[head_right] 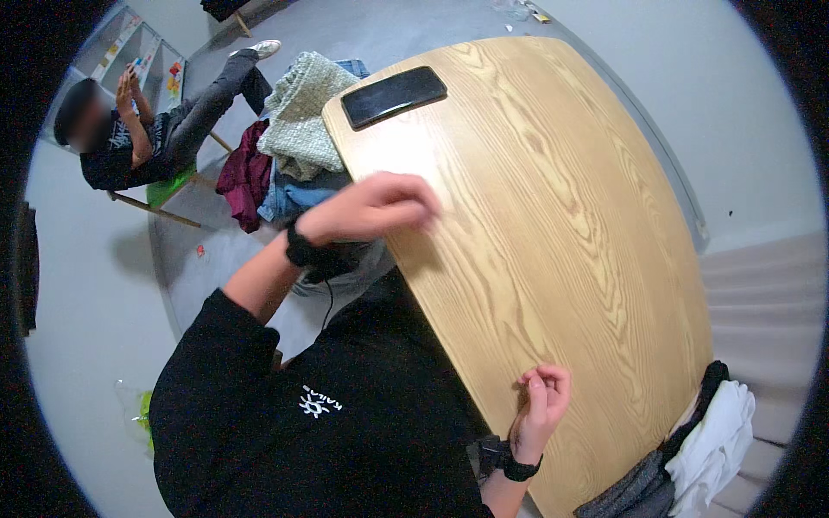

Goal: The recorder folds several items of clothing including a skirt, jeans, and trousers on a table.

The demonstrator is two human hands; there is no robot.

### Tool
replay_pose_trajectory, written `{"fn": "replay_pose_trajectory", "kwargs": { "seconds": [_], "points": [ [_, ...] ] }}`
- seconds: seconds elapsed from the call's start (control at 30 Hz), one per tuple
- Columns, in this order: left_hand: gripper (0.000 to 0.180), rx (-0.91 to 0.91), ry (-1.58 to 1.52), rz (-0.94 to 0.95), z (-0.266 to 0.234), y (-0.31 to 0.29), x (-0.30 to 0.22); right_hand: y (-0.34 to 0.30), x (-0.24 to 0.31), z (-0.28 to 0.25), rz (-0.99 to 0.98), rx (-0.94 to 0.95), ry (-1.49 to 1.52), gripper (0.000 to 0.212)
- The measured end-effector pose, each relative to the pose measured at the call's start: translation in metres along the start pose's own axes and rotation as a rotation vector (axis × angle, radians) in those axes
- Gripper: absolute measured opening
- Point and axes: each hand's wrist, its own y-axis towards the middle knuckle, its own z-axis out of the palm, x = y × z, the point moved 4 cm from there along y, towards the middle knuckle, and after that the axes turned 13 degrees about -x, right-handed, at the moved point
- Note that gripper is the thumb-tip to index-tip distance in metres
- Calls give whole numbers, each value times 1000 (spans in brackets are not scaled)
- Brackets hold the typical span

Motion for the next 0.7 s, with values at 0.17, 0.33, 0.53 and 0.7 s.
{"fn": "replay_pose_trajectory", "kwargs": {
  "seconds": [0.17, 0.33, 0.53, 0.7],
  "points": [
    [12, -692, 260, 54, -124, -25, 20, 4, -1, 8, 1, -11, 70, 13],
    [45, -919, 710, 113, -207, -42, 72, 10, 0, -1, -17, -15, 174, 9],
    [73, -831, 313, -351, -196, -40, 89, 5, 1, 0, 8, -38, 165, 10],
    [70, -863, 328, -296, -196, -31, 80, 4, 1, -1, 3, -17, 116, 10]
  ]
}}
